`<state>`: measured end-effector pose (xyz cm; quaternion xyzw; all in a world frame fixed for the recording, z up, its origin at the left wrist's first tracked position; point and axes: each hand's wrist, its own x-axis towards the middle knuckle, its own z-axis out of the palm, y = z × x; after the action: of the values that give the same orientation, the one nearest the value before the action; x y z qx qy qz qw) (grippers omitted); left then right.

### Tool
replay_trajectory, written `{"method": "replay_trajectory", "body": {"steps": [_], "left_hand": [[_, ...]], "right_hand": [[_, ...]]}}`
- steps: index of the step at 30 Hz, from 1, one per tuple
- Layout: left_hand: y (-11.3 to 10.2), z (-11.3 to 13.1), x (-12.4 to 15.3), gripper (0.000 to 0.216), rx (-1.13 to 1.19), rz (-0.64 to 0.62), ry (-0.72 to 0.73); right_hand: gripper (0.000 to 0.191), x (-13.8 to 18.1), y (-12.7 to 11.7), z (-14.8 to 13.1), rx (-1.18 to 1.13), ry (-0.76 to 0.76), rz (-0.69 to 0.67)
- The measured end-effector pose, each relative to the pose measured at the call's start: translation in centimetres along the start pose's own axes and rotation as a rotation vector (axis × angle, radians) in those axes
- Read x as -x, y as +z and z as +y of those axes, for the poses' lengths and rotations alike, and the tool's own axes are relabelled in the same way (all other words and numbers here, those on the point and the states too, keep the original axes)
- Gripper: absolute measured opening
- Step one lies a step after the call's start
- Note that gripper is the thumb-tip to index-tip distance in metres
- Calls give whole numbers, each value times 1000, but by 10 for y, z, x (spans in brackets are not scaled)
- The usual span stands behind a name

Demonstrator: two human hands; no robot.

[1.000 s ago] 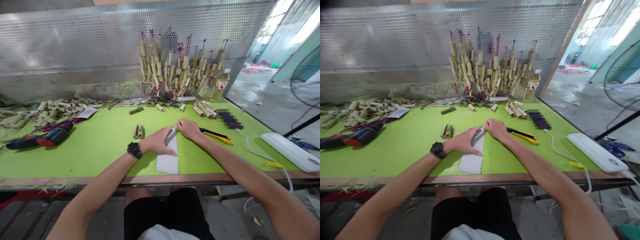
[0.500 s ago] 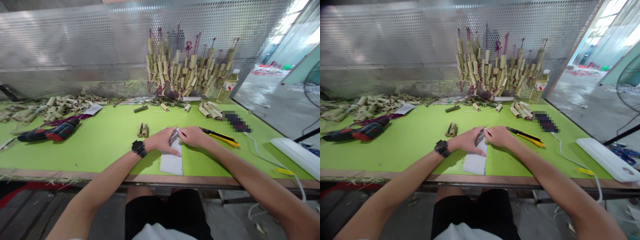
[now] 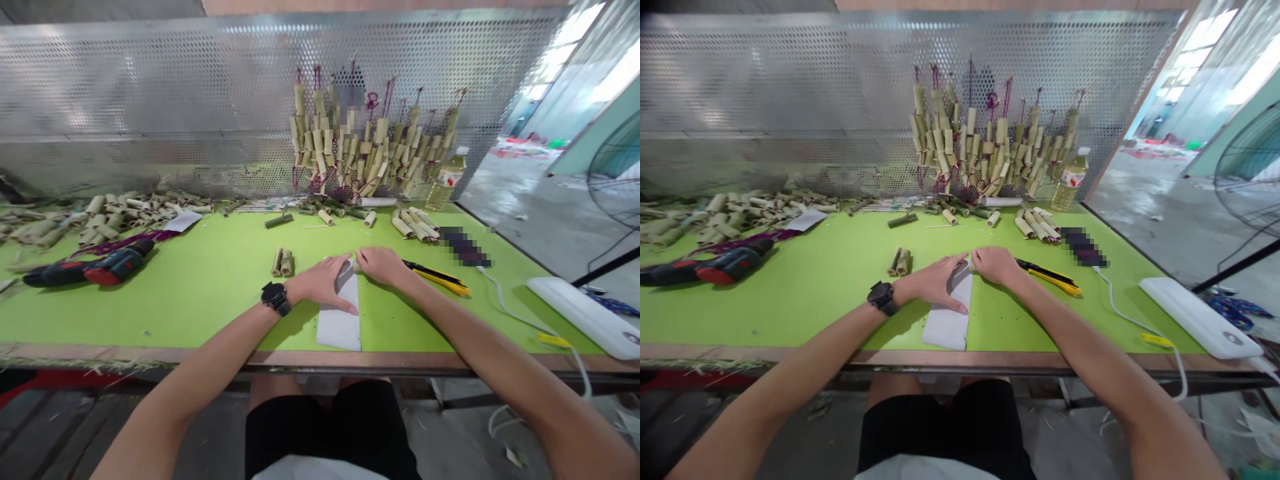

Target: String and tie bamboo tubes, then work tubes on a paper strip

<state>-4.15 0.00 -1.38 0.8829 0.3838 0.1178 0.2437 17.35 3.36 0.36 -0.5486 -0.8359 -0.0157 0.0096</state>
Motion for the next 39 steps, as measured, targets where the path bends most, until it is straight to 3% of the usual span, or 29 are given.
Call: {"method": "replay_trajectory", "body": {"steps": [10, 15, 21, 25, 39], "left_hand": [[-6, -12, -2, 148, -14, 5, -46], [-7, -16, -1, 144, -22, 34, -36], [-7, -9, 1, 149, -17, -12, -83], [-2, -1, 0, 149, -13, -26, -37], [0, -2, -2, 153, -1, -7, -23]], "right_hand": [[55, 27, -9, -20, 69, -239, -89], [60, 22, -3, -26, 55, -161, -22], [60, 0, 7, -10, 43, -3, 70], [55, -4, 7, -1, 60, 71, 111], [59, 1, 4, 0, 20, -54, -10]]}}
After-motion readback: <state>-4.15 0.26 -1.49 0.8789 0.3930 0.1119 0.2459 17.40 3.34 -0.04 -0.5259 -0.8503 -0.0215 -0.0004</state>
